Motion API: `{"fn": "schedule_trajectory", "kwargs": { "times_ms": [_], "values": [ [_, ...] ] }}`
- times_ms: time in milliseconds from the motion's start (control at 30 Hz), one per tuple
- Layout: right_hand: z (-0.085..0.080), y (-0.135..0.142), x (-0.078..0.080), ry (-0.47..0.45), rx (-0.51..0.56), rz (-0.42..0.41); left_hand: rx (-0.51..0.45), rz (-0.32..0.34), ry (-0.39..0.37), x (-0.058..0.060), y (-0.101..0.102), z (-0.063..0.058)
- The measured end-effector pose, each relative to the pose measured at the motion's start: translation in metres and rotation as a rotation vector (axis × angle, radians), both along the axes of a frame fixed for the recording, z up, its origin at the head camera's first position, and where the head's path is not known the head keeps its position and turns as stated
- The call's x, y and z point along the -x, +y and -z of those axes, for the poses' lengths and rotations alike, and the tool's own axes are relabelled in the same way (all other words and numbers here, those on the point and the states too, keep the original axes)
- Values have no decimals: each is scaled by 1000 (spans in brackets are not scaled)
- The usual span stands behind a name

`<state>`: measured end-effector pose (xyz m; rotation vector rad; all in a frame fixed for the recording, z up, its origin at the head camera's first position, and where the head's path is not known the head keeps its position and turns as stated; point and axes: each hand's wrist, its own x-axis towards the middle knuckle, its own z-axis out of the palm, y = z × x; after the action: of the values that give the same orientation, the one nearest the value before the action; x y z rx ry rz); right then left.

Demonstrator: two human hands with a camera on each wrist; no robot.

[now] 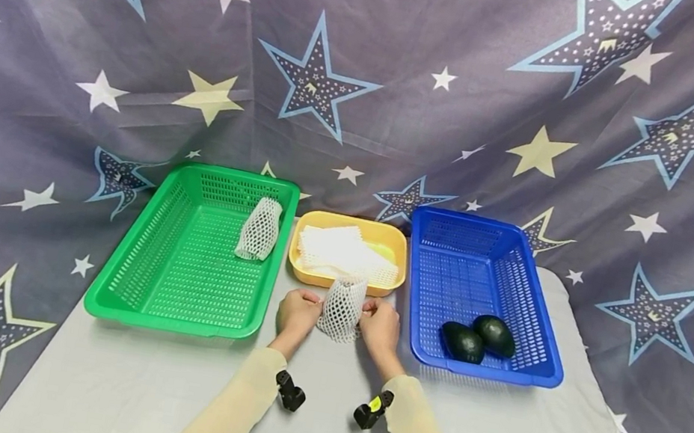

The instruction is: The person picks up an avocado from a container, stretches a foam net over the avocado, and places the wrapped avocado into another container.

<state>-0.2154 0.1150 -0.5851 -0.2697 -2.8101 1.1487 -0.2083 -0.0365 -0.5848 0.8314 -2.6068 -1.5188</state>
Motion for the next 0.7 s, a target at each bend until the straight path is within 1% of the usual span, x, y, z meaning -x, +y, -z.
{"fn": "schedule_trajectory", "kwargs": {
  "times_ms": [167,233,300,333,433,533,600,700],
  "values": [
    [1,1,0,0,-10,-5,-12,-21,25,0,-1,-1],
    [1,1,0,3,-13,-11,-26,-14,42,0,-3,0],
    [1,2,0,9,-10,-22,-64,0,54,0,-5,0],
    [1,2,0,16,-5,-32,-107,14,54,-1,-7,1],
    [2,4,-1,51,29,-76,-276,72,43,-5,-12,0],
    [4,7,-1,77,76,-121,-430,153,31,-9,-17,-3],
    [5,9,-1,84,103,-148,-462,212,31,-11,-20,-6],
    [4,9,-2,61,140,-176,-478,267,23,-12,-22,-8]
  ]
}}
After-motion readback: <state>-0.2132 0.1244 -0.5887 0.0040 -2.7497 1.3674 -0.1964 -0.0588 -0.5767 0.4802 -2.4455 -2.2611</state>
